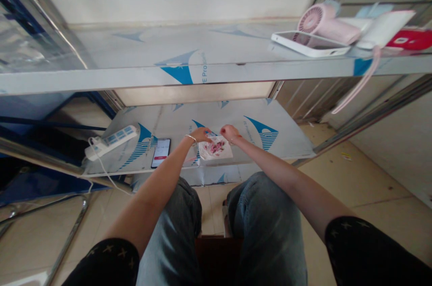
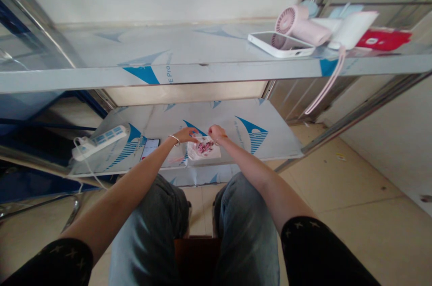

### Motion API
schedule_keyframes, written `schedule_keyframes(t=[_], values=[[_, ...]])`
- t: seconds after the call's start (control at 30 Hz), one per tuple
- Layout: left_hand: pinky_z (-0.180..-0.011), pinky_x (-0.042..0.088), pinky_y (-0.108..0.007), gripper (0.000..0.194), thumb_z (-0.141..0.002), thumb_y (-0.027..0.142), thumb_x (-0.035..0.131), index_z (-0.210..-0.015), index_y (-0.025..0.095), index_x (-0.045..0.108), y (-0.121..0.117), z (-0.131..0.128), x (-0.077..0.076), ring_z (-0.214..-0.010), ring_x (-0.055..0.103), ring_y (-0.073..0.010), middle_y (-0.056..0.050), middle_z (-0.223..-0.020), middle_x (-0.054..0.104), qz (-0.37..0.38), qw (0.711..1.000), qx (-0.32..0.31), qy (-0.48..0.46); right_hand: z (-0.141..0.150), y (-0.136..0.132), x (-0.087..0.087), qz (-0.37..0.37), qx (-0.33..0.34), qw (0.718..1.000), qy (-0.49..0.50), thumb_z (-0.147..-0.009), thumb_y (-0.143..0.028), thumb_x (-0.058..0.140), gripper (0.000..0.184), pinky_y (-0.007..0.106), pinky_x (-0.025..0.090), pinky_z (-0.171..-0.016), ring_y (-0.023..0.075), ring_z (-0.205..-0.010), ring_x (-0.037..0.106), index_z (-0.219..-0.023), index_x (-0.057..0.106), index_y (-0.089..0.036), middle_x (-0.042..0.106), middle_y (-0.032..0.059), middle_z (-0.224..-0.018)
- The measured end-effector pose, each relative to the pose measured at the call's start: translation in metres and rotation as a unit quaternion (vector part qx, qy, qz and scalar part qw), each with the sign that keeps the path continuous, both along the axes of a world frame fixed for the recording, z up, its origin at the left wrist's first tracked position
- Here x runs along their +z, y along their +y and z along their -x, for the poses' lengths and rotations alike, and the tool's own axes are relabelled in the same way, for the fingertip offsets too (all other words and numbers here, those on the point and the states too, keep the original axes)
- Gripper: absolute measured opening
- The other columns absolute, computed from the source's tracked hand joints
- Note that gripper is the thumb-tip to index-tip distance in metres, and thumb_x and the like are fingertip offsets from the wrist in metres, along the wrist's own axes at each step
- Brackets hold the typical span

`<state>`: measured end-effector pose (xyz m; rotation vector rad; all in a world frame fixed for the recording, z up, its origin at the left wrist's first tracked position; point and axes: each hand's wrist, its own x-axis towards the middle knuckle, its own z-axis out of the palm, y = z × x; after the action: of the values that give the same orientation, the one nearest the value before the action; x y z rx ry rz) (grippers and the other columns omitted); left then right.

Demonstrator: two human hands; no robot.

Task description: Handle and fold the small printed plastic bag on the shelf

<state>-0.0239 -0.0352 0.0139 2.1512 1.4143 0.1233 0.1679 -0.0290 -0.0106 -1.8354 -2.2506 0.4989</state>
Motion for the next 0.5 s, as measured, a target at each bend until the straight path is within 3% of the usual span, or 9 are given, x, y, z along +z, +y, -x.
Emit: schedule_keyframes(t=[0.27,0.5], values=[[-0.080,0.045,-0.026,0.056,-0.067,0.034,0.073,-0.118,0.015,0.060,0.002,0.001,-0.004,-0.097,0.061,-0.0232,-0.009,-0.111,0.065,-0.021,0.999,0.009,0.035,0.033,-0.007,0.024,-0.081,0.090,0.990,0.071,-0.086,-0.027,0.057,0.021,0.019,0.042,-0.074,0.0139,-0.086,0.062,-0.093,0.073,-0.016,0.070,0.0066,-0.096],[-0.080,0.045,-0.026,0.047,-0.067,0.031,0.073,-0.110,0.015,0.064,0.001,0.000,-0.002,-0.096,0.061,-0.0230,-0.009,-0.108,0.066,-0.039,0.999,0.000,0.039,0.039,-0.013,0.021,-0.046,0.120,0.990,0.065,-0.082,-0.035,0.063,0.024,0.020,0.041,-0.065,0.0148,-0.077,0.063,-0.091,0.073,-0.015,0.071,0.0075,-0.091]])
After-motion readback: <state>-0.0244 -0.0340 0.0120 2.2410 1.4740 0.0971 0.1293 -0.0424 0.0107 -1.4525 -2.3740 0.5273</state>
